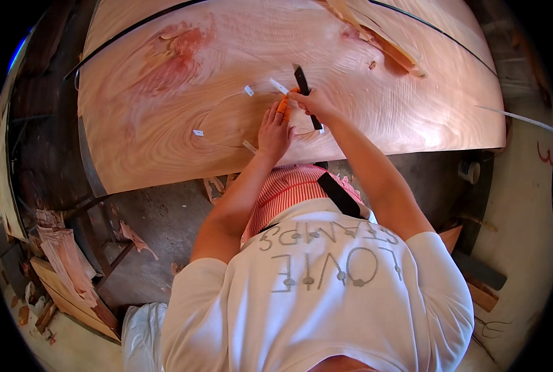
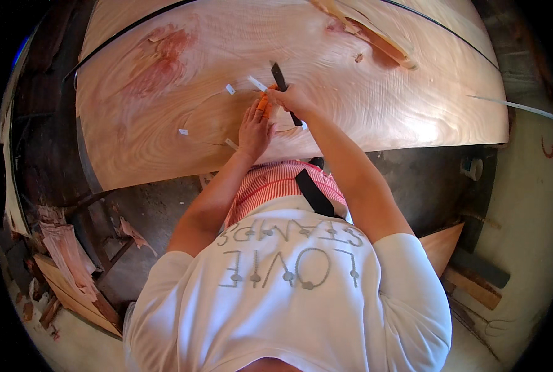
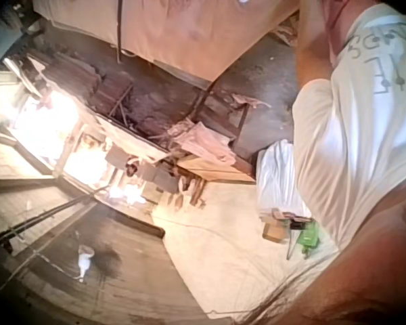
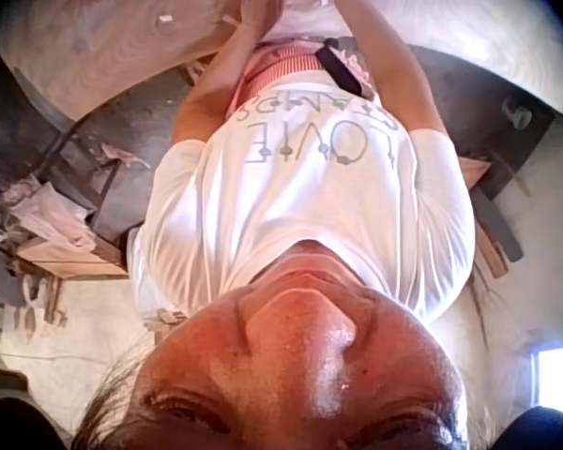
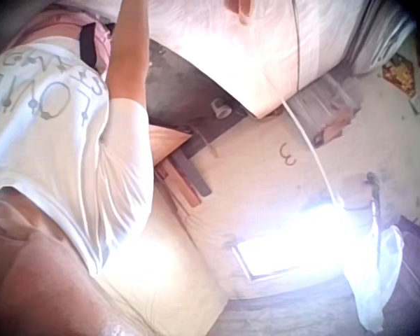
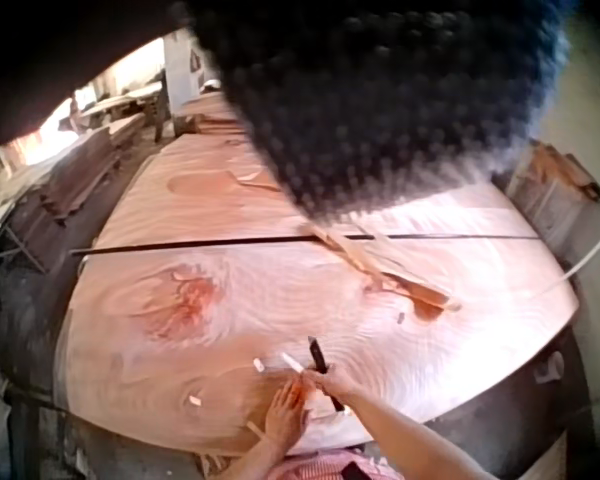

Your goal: The person cuts small patches from thin wood sheets using a utility knife, places them over knots or defects on a large veneer sheet, and secures them with tape.

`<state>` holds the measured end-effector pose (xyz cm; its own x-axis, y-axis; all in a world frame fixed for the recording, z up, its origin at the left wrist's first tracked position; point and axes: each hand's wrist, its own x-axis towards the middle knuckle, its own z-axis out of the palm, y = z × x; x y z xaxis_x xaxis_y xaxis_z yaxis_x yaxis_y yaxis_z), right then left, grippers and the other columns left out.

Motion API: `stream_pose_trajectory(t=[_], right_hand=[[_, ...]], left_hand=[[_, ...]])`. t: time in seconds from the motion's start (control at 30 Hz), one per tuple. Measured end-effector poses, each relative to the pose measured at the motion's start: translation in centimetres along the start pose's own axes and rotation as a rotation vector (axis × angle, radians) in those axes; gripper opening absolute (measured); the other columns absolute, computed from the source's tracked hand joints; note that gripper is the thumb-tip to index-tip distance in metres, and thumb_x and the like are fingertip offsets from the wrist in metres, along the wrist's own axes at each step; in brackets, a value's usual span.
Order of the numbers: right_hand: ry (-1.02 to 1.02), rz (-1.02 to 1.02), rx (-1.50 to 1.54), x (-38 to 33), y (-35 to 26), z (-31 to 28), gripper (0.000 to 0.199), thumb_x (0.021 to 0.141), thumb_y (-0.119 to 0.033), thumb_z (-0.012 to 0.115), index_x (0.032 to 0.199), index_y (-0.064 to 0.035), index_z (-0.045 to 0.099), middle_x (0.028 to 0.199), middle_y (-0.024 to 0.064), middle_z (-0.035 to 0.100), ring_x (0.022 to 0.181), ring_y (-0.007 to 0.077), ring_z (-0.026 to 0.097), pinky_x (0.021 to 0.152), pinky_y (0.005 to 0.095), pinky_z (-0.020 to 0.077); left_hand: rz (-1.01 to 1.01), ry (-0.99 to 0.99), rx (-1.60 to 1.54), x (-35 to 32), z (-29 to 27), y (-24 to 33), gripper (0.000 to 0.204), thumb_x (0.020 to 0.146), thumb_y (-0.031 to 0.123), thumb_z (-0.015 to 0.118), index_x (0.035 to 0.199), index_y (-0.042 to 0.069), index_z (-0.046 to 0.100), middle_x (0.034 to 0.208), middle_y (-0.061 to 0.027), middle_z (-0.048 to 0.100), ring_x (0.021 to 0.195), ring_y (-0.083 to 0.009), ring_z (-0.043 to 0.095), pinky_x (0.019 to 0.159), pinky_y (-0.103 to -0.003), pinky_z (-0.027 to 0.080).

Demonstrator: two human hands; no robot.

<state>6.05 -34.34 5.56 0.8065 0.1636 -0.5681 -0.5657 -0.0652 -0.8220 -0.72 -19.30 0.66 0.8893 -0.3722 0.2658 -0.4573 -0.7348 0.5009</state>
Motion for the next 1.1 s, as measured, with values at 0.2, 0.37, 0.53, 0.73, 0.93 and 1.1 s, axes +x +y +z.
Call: stream_pose_trajectory(t=[0.2, 0.37, 0.53, 0.73, 0.93, 1.1], right_hand=[[0.070, 0.143, -0.231, 3.4, 3.3, -1.4, 0.020, 0.074, -0.028, 0.070, 0.076, -0.0077, 0.066, 0.054, -0.0013, 0.049, 0.043, 0.0083, 0.040, 0.039, 0.0246, 0.0254], [0.062, 0.137, -0.311, 3.4, 3.1, -1.1, 0.020, 0.074, -0.028, 0.070, 0.075, -0.0085, 0.065, 0.055, -0.0003, 0.051, 0.043, 0.0090, 0.043, 0.040, 0.0253, 0.0285], [0.077, 0.070, -0.301, 3.0, 3.1, -1.0, 0.021, 0.074, -0.028, 0.069, 0.074, -0.0073, 0.064, 0.056, 0.0015, 0.053, 0.047, 0.0103, 0.049, 0.044, 0.0274, 0.0378], [0.025, -0.167, -1.312, 3.2, 0.1, -2.7, 0.018, 0.077, -0.023, 0.063, 0.083, -0.0067, 0.066, 0.059, 0.0064, 0.057, 0.050, 0.0122, 0.052, 0.049, 0.0294, 0.0419], [-0.136, 0.029, -0.687, -0.7, 1.7, -6.6, 0.020, 0.081, -0.026, 0.060, 0.079, -0.0091, 0.069, 0.056, 0.0001, 0.051, 0.048, 0.0091, 0.046, 0.045, 0.0262, 0.0343], [-0.096, 0.119, -0.240, -6.5, 6.0, -5.9, 0.024, 0.087, -0.030, 0.056, 0.090, -0.0081, 0.067, 0.052, -0.0056, 0.042, 0.044, 0.0032, 0.036, 0.042, 0.0203, 0.0264]], left_hand=[[-0.046, 0.081, -0.089, 0.2, 0.3, -0.3, 0.043, 0.072, 0.012, 0.060, 0.111, -0.004, 0.054, 0.124, -0.0153, 0.047, 0.121, -0.0298, 0.040, 0.100, -0.038, 0.035], [-0.107, 0.177, 0.023, 1.1, -0.1, -0.2, 0.028, 0.073, 0.011, 0.057, 0.098, -0.002, 0.057, 0.111, -0.0136, 0.052, 0.104, -0.0298, 0.050, 0.082, -0.041, 0.044], [-0.127, -0.122, 0.315, 3.0, -0.4, 0.1, 0.025, 0.078, 0.016, 0.051, 0.097, 0.001, 0.060, 0.096, -0.0105, 0.054, 0.098, -0.0240, 0.046, 0.070, -0.036, 0.041], [-0.094, -0.167, 0.495, 3.4, 0.5, -0.3, 0.029, 0.077, 0.014, 0.050, 0.101, 0.000, 0.059, 0.094, -0.0087, 0.055, 0.093, -0.0218, 0.046, 0.068, -0.034, 0.039], [-0.094, -0.135, 0.248, 3.0, -0.1, -1.6, 0.041, 0.079, 0.015, 0.051, 0.118, 0.002, 0.052, 0.114, -0.0144, 0.052, 0.101, -0.0267, 0.048, 0.078, -0.040, 0.045], [0.028, -0.205, 0.068, -4.1, -2.5, -0.8, 0.049, 0.078, 0.024, 0.057, 0.122, 0.002, 0.049, 0.120, -0.0144, 0.048, 0.118, -0.0270, 0.040, 0.097, -0.045, 0.034]])
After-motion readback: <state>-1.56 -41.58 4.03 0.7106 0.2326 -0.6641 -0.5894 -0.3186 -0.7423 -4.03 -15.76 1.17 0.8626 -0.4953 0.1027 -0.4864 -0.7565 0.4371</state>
